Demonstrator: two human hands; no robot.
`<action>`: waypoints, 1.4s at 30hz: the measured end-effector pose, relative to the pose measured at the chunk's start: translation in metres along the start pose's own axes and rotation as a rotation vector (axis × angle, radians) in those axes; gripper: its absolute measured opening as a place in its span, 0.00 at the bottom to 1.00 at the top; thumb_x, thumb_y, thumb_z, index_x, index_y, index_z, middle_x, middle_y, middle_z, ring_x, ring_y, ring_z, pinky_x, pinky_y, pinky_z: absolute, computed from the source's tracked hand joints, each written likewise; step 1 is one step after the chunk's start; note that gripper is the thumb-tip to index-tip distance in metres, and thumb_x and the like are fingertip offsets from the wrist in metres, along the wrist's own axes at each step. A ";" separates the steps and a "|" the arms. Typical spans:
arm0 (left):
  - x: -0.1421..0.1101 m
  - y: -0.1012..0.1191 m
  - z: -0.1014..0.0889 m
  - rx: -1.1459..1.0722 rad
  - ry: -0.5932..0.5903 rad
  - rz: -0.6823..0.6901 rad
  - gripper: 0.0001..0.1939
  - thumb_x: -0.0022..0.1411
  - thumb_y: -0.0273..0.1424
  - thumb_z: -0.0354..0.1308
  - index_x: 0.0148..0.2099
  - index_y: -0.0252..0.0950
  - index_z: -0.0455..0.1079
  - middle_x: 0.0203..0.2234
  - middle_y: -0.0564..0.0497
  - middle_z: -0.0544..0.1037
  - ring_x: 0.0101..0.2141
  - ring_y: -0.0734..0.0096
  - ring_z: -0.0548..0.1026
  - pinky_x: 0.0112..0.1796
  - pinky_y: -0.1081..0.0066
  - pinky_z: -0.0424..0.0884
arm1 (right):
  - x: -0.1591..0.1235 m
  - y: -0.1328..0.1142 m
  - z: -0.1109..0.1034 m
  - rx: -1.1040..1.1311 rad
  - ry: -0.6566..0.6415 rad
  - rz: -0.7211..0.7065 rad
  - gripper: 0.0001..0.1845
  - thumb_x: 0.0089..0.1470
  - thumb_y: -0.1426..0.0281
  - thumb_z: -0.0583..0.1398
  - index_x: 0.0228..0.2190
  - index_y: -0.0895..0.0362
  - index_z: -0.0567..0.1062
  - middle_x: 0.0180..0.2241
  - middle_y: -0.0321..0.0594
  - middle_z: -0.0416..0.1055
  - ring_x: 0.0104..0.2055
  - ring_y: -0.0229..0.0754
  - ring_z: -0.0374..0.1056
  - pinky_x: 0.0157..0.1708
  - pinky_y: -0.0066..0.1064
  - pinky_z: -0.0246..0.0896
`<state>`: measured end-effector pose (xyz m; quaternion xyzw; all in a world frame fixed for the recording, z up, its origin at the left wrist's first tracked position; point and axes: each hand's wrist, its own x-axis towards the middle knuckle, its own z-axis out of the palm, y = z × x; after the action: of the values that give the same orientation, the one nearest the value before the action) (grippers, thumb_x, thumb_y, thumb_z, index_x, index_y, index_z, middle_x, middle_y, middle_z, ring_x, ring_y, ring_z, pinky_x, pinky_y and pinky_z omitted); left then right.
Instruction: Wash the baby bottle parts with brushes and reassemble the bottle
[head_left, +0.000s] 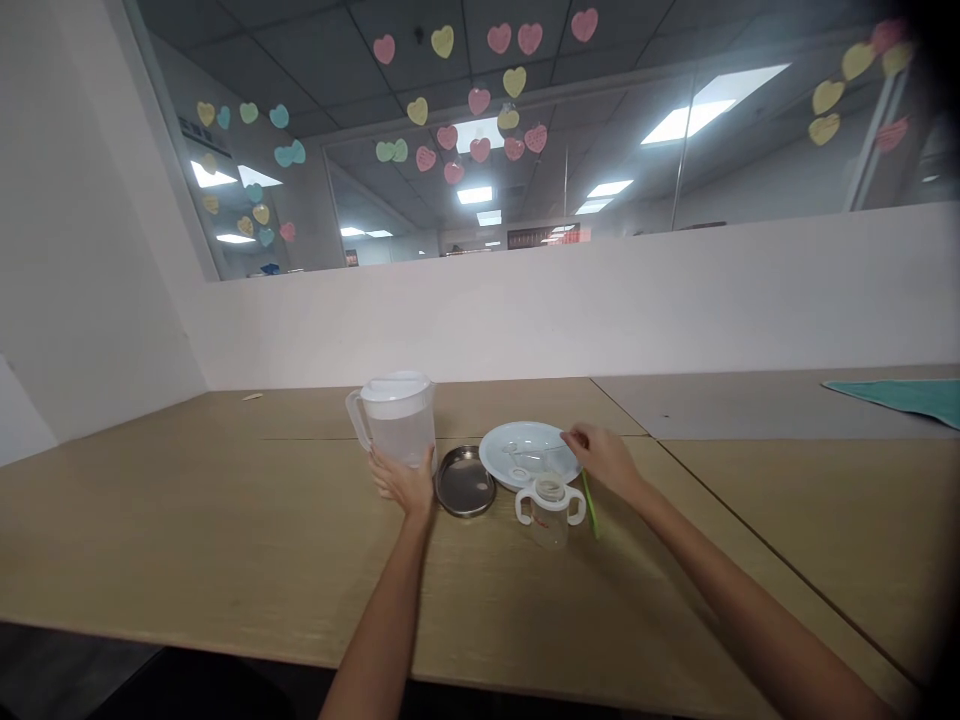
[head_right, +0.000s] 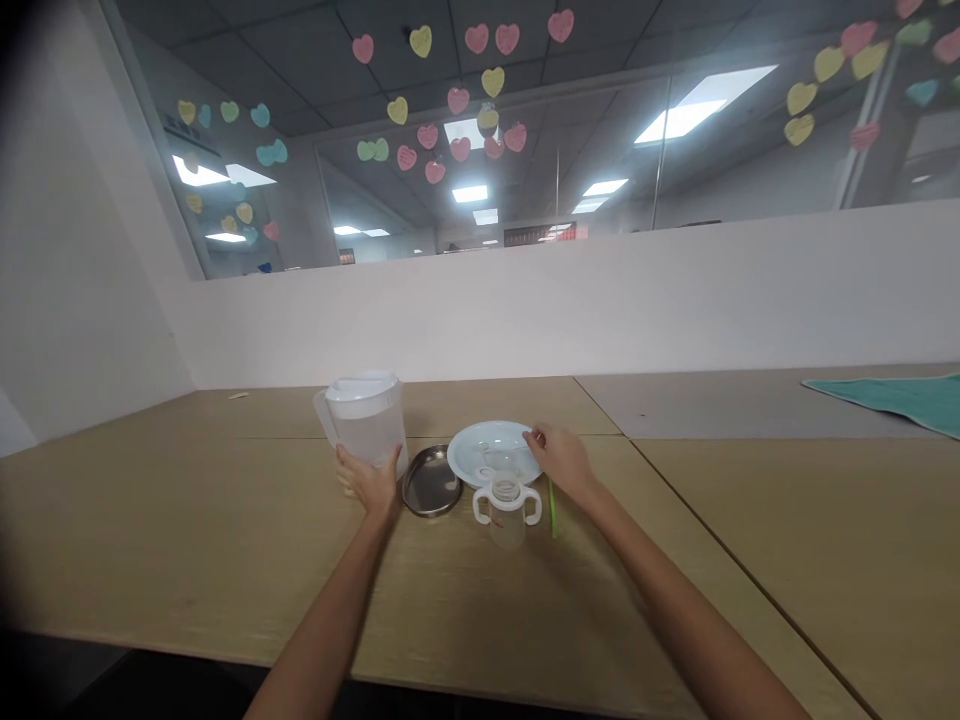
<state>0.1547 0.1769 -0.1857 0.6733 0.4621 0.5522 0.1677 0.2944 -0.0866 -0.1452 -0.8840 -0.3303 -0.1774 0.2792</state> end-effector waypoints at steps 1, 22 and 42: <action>0.003 -0.004 0.002 -0.020 -0.034 -0.006 0.53 0.47 0.51 0.58 0.63 0.31 0.34 0.57 0.30 0.51 0.55 0.40 0.53 0.48 0.44 0.57 | -0.012 0.001 0.002 0.068 0.054 -0.027 0.22 0.58 0.58 0.46 0.23 0.57 0.69 0.22 0.37 0.68 0.24 0.37 0.61 0.24 0.27 0.47; 0.002 0.017 -0.018 -0.168 -0.015 0.586 0.48 0.50 0.44 0.60 0.63 0.27 0.40 0.58 0.30 0.49 0.59 0.43 0.47 0.57 0.44 0.44 | -0.066 -0.005 0.055 0.298 0.210 -0.312 0.21 0.61 0.64 0.42 0.20 0.56 0.61 0.18 0.34 0.60 0.21 0.35 0.57 0.23 0.27 0.48; -0.004 0.009 -0.007 0.071 -0.044 0.918 0.38 0.56 0.43 0.54 0.61 0.26 0.49 0.59 0.31 0.50 0.61 0.47 0.44 0.56 0.42 0.38 | -0.062 -0.007 0.052 0.306 0.145 -0.329 0.21 0.61 0.64 0.42 0.21 0.56 0.62 0.19 0.34 0.63 0.22 0.35 0.58 0.24 0.27 0.48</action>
<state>0.1526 0.1674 -0.1793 0.8251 0.1311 0.5388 -0.1079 0.2518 -0.0805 -0.2143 -0.7506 -0.4721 -0.2316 0.4002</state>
